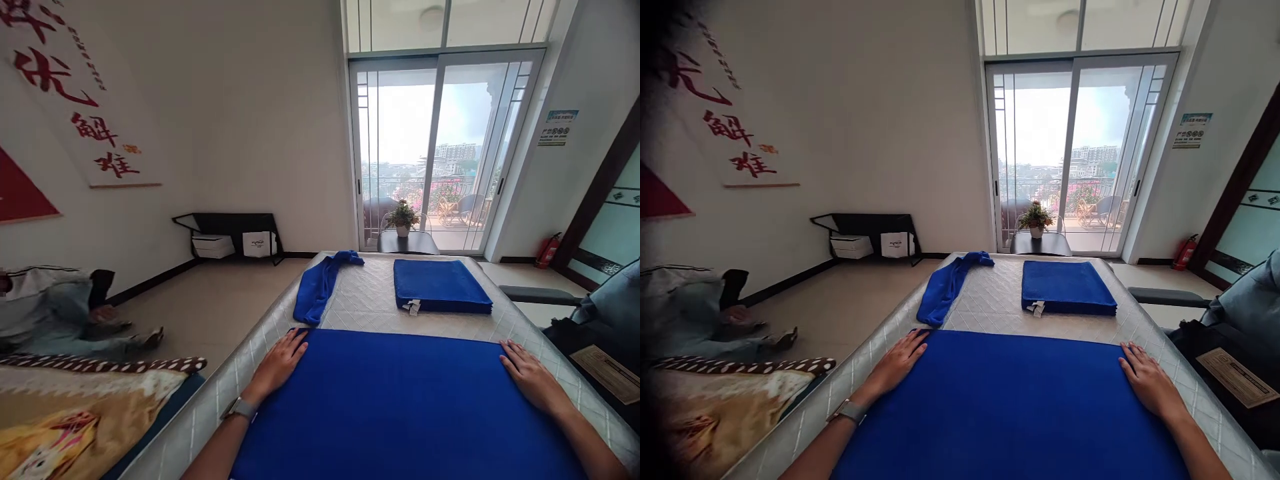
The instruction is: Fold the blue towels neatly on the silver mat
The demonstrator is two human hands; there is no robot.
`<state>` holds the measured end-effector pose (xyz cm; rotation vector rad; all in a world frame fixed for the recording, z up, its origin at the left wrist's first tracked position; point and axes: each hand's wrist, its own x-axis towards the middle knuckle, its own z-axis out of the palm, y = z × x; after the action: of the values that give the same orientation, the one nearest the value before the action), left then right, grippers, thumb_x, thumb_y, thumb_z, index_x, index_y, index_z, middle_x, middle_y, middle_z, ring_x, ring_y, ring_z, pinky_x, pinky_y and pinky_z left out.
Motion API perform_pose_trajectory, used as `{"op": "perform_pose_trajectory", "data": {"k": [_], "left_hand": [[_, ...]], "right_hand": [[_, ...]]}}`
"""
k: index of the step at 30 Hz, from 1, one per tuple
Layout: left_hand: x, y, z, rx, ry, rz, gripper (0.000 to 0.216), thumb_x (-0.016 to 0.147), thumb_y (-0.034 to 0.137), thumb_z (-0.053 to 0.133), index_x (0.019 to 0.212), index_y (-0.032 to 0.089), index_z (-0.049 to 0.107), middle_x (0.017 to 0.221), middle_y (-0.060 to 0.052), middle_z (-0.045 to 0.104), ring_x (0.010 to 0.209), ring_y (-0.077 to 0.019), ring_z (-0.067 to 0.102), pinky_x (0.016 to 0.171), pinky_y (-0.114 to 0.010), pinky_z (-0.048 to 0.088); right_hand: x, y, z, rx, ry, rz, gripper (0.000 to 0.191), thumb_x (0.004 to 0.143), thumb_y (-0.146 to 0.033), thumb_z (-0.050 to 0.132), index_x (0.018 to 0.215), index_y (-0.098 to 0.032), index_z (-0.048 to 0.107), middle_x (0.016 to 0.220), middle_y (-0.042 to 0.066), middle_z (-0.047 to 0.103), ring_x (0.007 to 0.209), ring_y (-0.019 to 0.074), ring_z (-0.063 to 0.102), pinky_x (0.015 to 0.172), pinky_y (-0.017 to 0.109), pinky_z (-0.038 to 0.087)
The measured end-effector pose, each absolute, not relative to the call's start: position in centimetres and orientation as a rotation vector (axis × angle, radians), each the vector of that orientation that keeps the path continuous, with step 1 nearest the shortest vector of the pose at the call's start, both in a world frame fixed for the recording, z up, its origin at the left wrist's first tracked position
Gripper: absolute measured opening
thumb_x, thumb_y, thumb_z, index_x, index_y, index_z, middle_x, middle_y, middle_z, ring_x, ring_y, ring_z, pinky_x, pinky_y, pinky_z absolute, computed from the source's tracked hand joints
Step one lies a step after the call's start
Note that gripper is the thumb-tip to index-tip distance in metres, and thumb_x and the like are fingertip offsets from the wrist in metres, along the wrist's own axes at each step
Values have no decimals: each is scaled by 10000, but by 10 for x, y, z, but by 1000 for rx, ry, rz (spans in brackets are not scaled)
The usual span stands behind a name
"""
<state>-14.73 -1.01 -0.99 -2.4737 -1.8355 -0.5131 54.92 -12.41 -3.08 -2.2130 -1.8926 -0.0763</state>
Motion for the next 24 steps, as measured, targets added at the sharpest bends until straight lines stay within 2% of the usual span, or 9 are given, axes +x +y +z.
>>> {"op": "perform_pose_trajectory", "data": {"k": [8,12,17,21,24], "left_hand": [[-152,-13,11,-2611,-1762,-433,555,1051,475,284,1504,225,484,1549,-86,515,1424,-236,468,1144,-401,415],[-147,-10,8,-2554,-1791,-418,545,1043,478,316,1479,217,512,1539,-107,522,1405,-261,487,1150,-448,410],[-139,-9,-1,-2401,-1806,-609,499,1050,438,310,1390,205,591,1458,-111,593,1310,-265,561,1138,-488,418],[-140,-12,-1,-2445,-1809,-645,514,1053,454,297,1403,206,581,1479,-98,579,1358,-261,528,1155,-482,410],[-143,-14,-1,-2457,-1826,-605,523,1046,451,309,1430,201,561,1514,-112,546,1399,-278,492,1173,-494,389]], "right_hand": [[563,-119,-38,-2145,-1959,-63,733,912,-549,226,1514,-204,464,1606,82,400,1511,250,288,1231,454,298],[565,-116,-39,-2148,-1917,-87,743,914,-579,237,1529,-218,444,1605,76,404,1509,250,292,1242,454,277],[556,-118,-32,-2173,-1885,-61,735,919,-577,231,1532,-228,438,1581,77,446,1492,261,336,1228,483,298],[550,-123,-27,-2183,-1892,-71,709,941,-571,222,1526,-239,446,1590,67,437,1504,244,312,1237,476,269],[549,-127,-24,-2223,-1930,-118,721,945,-532,203,1527,-182,447,1606,98,401,1514,272,285,1224,518,274]]}}
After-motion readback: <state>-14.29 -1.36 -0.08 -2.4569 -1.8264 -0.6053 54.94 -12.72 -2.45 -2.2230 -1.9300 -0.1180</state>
